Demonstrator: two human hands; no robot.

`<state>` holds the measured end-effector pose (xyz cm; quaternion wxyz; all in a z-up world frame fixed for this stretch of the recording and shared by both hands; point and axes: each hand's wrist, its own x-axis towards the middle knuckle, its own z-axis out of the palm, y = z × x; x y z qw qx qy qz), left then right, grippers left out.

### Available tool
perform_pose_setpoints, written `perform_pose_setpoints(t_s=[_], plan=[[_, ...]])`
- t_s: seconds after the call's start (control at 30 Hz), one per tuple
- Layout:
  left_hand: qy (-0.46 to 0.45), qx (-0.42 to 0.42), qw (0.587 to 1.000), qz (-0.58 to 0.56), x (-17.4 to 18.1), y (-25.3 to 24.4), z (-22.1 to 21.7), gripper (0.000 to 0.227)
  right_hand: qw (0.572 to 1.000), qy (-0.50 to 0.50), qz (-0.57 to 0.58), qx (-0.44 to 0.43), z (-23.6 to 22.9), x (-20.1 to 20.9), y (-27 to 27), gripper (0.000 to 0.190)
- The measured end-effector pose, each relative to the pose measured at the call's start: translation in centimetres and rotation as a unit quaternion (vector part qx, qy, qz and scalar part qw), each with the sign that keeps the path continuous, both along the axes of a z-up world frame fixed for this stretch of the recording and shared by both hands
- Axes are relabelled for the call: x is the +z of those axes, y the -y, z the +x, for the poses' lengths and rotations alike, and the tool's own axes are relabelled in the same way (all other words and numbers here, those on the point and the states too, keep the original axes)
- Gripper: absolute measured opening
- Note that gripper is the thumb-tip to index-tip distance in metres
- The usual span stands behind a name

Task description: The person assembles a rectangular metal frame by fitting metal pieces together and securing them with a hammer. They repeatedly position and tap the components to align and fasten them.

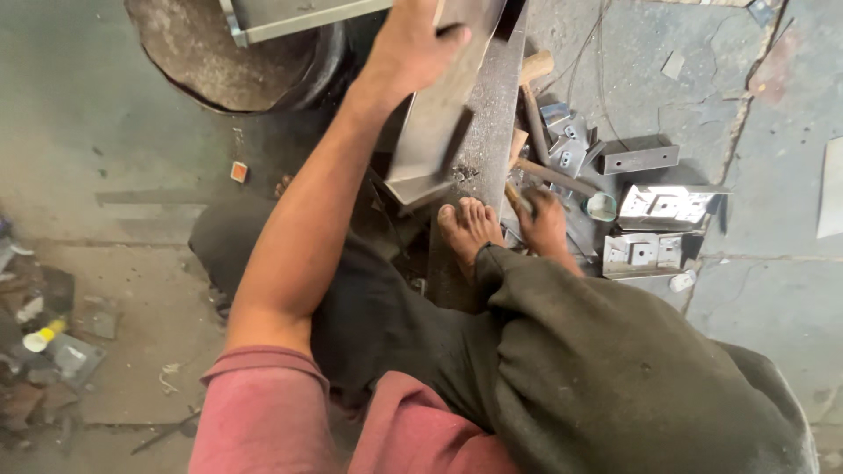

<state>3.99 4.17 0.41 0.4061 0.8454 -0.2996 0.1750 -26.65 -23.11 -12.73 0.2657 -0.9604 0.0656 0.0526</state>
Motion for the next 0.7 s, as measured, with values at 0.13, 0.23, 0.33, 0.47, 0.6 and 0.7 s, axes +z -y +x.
perform_pose_setpoints(t_s=[0.13, 0.23, 0.33, 0.47, 0.6, 0.7], plan=[[-0.347, -0.075, 0.922, -0.157, 2.2, -0.4, -0.4, 0.03, 0.837, -0.042, 0.544, -0.05, 8.4, 8.3, -0.3, 0.061], [-0.356, -0.116, 0.884, -0.28, 3.7, 0.5, -1.6, 0.025, 0.874, -0.103, 0.47, 0.063, 13.3, 13.8, -1.9, 0.059], [-0.333, -0.115, 0.877, -0.328, 4.6, 0.5, -1.4, 0.022, 0.886, -0.18, 0.425, -0.052, 14.5, 16.9, -4.3, 0.035], [-0.341, -0.101, 0.869, -0.344, 4.5, -0.8, -1.1, 0.017, 0.916, -0.151, 0.369, -0.025, 14.0, 17.4, -5.1, 0.025], [-0.284, -0.132, 0.905, -0.288, 4.5, -0.6, -1.4, 0.016, 0.948, -0.134, 0.288, 0.036, 14.6, 16.8, -3.7, 0.025], [-0.236, -0.139, 0.934, -0.229, 4.4, -0.5, -1.6, 0.015, 0.944, -0.155, 0.288, 0.051, 14.9, 16.8, -2.7, 0.026]])
